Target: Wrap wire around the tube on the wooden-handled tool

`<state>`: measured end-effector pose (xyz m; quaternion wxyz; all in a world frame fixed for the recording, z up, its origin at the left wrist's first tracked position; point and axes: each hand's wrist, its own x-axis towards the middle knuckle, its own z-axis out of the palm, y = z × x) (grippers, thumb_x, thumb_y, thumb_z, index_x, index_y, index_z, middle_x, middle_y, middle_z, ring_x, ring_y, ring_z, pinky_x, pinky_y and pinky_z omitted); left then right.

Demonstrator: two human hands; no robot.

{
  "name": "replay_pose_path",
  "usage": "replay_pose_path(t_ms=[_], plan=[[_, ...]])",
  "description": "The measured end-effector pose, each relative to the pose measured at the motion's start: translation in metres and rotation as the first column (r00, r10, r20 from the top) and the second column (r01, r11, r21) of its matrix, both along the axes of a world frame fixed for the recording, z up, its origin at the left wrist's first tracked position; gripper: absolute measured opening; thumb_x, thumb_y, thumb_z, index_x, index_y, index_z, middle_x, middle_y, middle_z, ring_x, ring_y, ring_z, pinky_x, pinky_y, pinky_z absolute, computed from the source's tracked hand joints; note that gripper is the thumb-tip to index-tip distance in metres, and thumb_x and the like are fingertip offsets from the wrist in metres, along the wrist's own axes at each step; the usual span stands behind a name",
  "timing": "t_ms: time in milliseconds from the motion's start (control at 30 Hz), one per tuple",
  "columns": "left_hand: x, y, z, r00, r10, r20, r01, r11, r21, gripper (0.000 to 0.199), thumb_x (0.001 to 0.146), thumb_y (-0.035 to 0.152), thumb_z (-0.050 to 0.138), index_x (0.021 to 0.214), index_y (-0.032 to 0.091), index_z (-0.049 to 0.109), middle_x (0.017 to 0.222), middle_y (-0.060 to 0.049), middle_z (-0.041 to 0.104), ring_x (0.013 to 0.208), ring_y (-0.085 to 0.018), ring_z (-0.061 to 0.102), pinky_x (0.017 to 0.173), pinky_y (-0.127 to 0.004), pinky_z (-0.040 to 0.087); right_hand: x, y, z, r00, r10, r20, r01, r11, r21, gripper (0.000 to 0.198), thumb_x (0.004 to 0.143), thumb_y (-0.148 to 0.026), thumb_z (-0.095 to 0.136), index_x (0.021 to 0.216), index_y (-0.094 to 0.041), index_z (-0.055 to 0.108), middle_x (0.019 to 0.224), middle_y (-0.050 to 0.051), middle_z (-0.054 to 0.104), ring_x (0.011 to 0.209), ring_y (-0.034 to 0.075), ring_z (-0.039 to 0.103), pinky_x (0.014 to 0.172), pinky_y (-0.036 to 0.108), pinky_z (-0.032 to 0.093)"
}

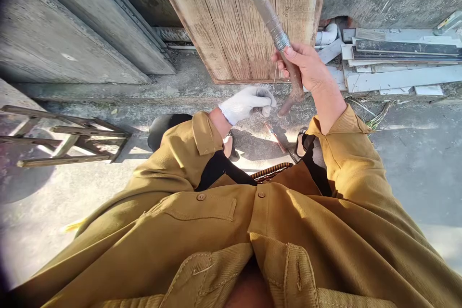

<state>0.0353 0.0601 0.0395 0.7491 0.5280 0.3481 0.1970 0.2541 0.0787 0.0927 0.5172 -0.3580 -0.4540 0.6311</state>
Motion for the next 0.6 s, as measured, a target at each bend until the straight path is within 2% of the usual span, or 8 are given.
replay_pose_path(t_ms=[100, 167, 233, 300, 400, 467, 533, 600], plan=[[0.003, -0.003, -0.001, 0.989, 0.092, -0.119, -0.081, 0.992, 0.094, 0.006, 0.088, 0.008, 0.067, 0.087, 0.012, 0.071, 0.063, -0.002, 0.068, 0.056, -0.012, 0.065, 0.056, -0.021, 0.048, 0.008, 0.004, 0.000, 0.987, -0.146, 0.065, 0.145, 0.989, 0.031, 0.015, 0.104, -0.029, 0.071, 0.097, -0.015, 0.073, 0.099, 0.010, 0.077, 0.074, 0.014, 0.056, 0.062, 0.027, 0.045], [0.002, -0.004, 0.000, 0.981, 0.120, -0.151, -0.089, 0.976, 0.199, 0.011, 0.089, 0.005, 0.064, 0.088, 0.013, 0.071, 0.064, -0.001, 0.068, 0.057, -0.011, 0.064, 0.057, -0.021, 0.048, 0.015, 0.009, -0.001, 0.954, -0.195, 0.226, 0.189, 0.981, 0.047, 0.016, 0.108, -0.027, 0.064, 0.097, -0.018, 0.069, 0.106, 0.010, 0.078, 0.074, 0.014, 0.056, 0.064, 0.029, 0.045], [-0.002, -0.005, 0.001, 0.979, 0.084, -0.184, -0.026, 0.955, 0.296, 0.013, 0.089, 0.005, 0.062, 0.090, 0.013, 0.072, 0.065, 0.000, 0.067, 0.056, -0.010, 0.061, 0.057, -0.021, 0.047, 0.023, 0.014, -0.003, 0.860, -0.230, 0.455, 0.232, 0.971, 0.053, 0.014, 0.108, -0.024, 0.062, 0.094, -0.020, 0.064, 0.107, 0.009, 0.078, 0.072, 0.014, 0.056, 0.068, 0.030, 0.046], [-0.006, -0.005, 0.005, 0.969, 0.057, -0.239, 0.042, 0.921, 0.388, 0.014, 0.089, 0.008, 0.061, 0.090, 0.014, 0.074, 0.066, 0.001, 0.065, 0.054, -0.009, 0.057, 0.058, -0.021, 0.045, 0.029, 0.018, -0.007, 0.674, -0.264, 0.690, 0.267, 0.958, 0.106, 0.017, 0.106, -0.023, 0.064, 0.090, -0.023, 0.060, 0.103, 0.008, 0.077, 0.076, 0.017, 0.058, 0.078, 0.034, 0.050], [-0.012, -0.005, 0.013, 0.948, 0.084, -0.307, 0.104, 0.829, 0.549, 0.016, 0.086, 0.011, 0.062, 0.088, 0.015, 0.077, 0.069, 0.002, 0.068, 0.061, -0.010, 0.059, 0.065, -0.022, 0.046, 0.036, 0.024, -0.018, 0.293, -0.284, 0.913, 0.222, 0.949, 0.224, 0.021, 0.098, -0.025, 0.076, 0.086, -0.025, 0.059, 0.100, 0.013, 0.075, 0.099, 0.028, 0.066, 0.100, 0.046, 0.051], [-0.015, -0.004, 0.018, 0.947, 0.074, -0.312, 0.141, 0.778, 0.612, 0.016, 0.083, 0.014, 0.063, 0.085, 0.015, 0.079, 0.076, 0.000, 0.073, 0.071, -0.012, 0.064, 0.074, -0.023, 0.049, 0.037, 0.026, -0.028, 0.145, -0.199, 0.969, 0.151, 0.973, 0.178, 0.022, 0.092, -0.024, 0.084, 0.086, -0.024, 0.063, 0.101, 0.017, 0.075, 0.116, 0.037, 0.066, 0.109, 0.054, 0.049], [-0.019, -0.002, 0.024, 0.948, 0.065, -0.311, 0.157, 0.756, 0.636, 0.017, 0.082, 0.016, 0.063, 0.085, 0.016, 0.079, 0.082, -0.001, 0.075, 0.078, -0.014, 0.067, 0.080, -0.025, 0.050, 0.033, 0.026, -0.039, 0.139, -0.016, 0.990, 0.051, 0.999, 0.009, 0.022, 0.091, -0.027, 0.088, 0.084, -0.022, 0.068, 0.096, 0.020, 0.074, 0.121, 0.042, 0.065, 0.108, 0.058, 0.051], [-0.023, 0.001, 0.028, 0.945, 0.102, -0.310, 0.134, 0.744, 0.654, 0.018, 0.082, 0.017, 0.061, 0.084, 0.016, 0.079, 0.081, -0.002, 0.075, 0.081, -0.015, 0.068, 0.082, -0.026, 0.049, 0.024, 0.024, -0.049, 0.218, 0.115, 0.969, -0.063, 0.993, -0.104, 0.022, 0.096, -0.035, 0.087, 0.088, -0.019, 0.074, 0.094, 0.019, 0.074, 0.114, 0.039, 0.069, 0.103, 0.059, 0.056]])
